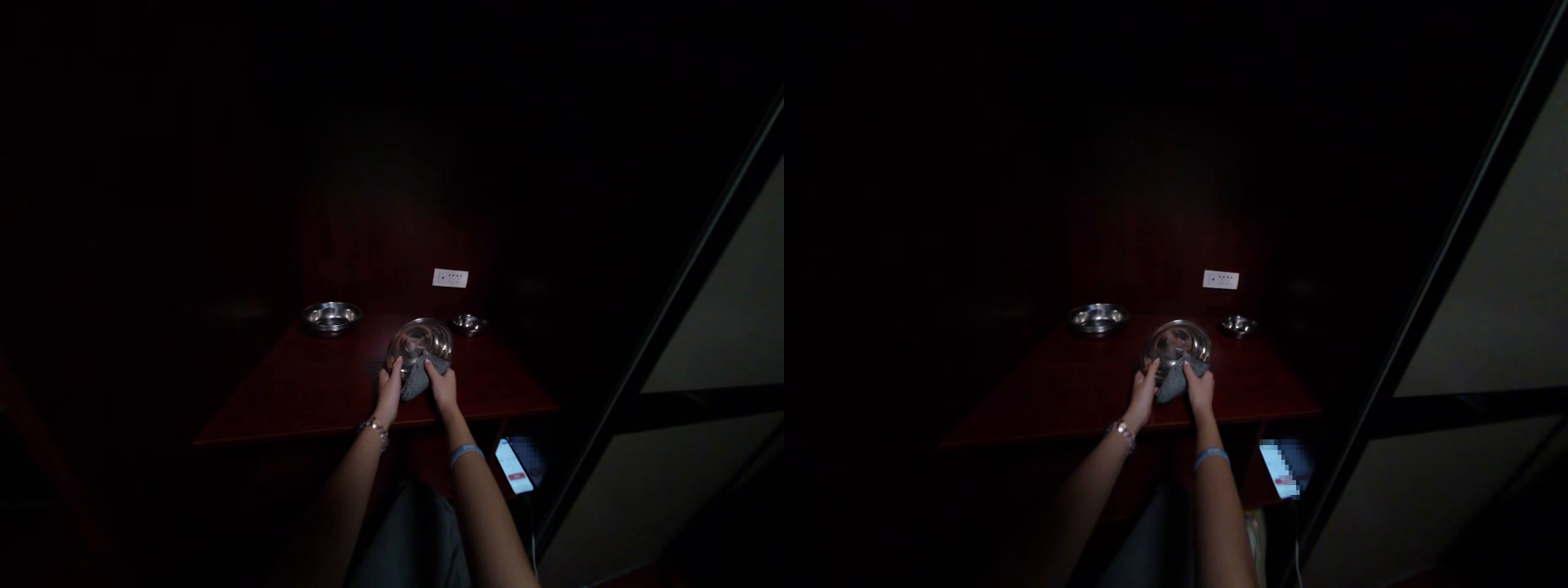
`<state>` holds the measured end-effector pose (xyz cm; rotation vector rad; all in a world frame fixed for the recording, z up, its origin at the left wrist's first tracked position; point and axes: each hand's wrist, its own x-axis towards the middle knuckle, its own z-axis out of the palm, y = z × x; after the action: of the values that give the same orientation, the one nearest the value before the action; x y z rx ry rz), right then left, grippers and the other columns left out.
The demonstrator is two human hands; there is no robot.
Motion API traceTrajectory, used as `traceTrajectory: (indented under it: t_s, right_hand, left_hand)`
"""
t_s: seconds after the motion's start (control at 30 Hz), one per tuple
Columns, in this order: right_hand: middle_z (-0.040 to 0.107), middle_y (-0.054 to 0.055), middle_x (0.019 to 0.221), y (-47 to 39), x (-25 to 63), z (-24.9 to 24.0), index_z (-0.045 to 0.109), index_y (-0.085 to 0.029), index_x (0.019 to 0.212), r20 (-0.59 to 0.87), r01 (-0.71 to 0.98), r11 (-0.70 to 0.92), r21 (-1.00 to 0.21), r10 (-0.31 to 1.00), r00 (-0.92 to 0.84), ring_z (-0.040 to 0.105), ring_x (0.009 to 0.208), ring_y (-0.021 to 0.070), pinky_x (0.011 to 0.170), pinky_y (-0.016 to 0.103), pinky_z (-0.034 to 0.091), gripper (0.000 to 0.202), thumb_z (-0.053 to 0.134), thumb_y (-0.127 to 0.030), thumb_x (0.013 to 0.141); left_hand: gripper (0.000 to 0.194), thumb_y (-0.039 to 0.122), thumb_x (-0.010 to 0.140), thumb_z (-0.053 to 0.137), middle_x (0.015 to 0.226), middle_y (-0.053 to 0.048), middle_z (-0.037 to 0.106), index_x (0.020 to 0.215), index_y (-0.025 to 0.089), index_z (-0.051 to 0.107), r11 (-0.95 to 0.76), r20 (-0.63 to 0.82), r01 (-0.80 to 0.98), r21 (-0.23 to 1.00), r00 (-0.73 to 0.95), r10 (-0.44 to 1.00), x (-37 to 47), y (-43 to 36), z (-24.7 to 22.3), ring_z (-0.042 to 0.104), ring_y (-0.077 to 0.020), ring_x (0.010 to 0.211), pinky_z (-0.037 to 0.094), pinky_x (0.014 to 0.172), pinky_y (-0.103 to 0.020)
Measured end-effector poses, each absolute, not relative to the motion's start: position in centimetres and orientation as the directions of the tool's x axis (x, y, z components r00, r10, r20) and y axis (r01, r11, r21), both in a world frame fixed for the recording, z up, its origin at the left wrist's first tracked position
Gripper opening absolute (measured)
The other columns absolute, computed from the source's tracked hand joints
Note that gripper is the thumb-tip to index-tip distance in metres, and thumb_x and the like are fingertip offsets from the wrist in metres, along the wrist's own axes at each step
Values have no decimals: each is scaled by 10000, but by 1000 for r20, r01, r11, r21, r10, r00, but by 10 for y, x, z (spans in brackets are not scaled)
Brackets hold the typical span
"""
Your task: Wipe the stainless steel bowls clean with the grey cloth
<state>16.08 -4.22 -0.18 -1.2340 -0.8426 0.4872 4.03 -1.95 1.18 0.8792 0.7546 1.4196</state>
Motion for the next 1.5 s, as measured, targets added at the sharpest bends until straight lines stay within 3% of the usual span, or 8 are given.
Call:
traceTrajectory:
  t_s: [0.27, 0.5, 0.87, 1.03, 1.3, 1.5]
  right_hand:
    - [785, 129, 1012, -39, 165, -7, 776, -104, 998, 299, 62, 335, -940, 724, 621, 733, 965, 297, 878, 389, 566, 521, 738, -527, 697]
    - [786, 120, 1020, -40, 164, -7, 776, -117, 1000, 290, 9, 342, -940, 782, 552, 720, 1011, 298, 912, 402, 559, 535, 778, -535, 666]
    - [786, 116, 995, -42, 161, -3, 778, -112, 982, 287, 37, 312, -949, 815, 504, 722, 960, 280, 892, 383, 551, 509, 749, -534, 698]
    - [785, 115, 950, -41, 160, -4, 775, -89, 954, 321, 94, 325, -941, 768, 555, 718, 918, 268, 837, 345, 552, 531, 717, -561, 717]
    - [785, 116, 956, -44, 164, -3, 782, -107, 965, 289, 41, 317, -948, 795, 533, 727, 912, 263, 833, 340, 559, 526, 706, -570, 728]
    - [786, 113, 975, -42, 163, -5, 782, -112, 996, 279, 48, 296, -954, 818, 504, 729, 934, 268, 855, 348, 556, 531, 719, -565, 726]
  left_hand:
    - [350, 299, 738, 796, 1084, -133, 770, 1036, 129, 724, -94, 187, -469, 878, 155, 970, 45, -18, 9, 698, -280, 1109, 512, 1026, -422]
    - [317, 222, 730, 796, 1083, -132, 770, 1025, 130, 728, -138, 222, -459, 878, 133, 966, 47, -14, 7, 679, -281, 1140, 471, 1076, -427]
    - [388, 402, 782, 744, 1082, -131, 757, 1050, 126, 699, -119, 168, -498, 859, 54, 984, 48, -6, -6, 703, -257, 1059, 530, 956, -379]
    - [415, 443, 780, 732, 1064, -123, 759, 1043, 125, 690, -126, 154, -515, 848, 11, 988, 48, -6, -6, 708, -247, 1032, 544, 929, -366]
    - [343, 203, 736, 770, 1152, -100, 757, 1072, 159, 721, -156, 243, -432, 888, 152, 958, 47, -15, 8, 665, -263, 1175, 450, 1105, -415]
    - [295, 218, 775, 731, 1182, -124, 742, 1059, 142, 713, -133, 208, -448, 884, 123, 970, 47, -15, 6, 648, -275, 1199, 431, 1118, -425]
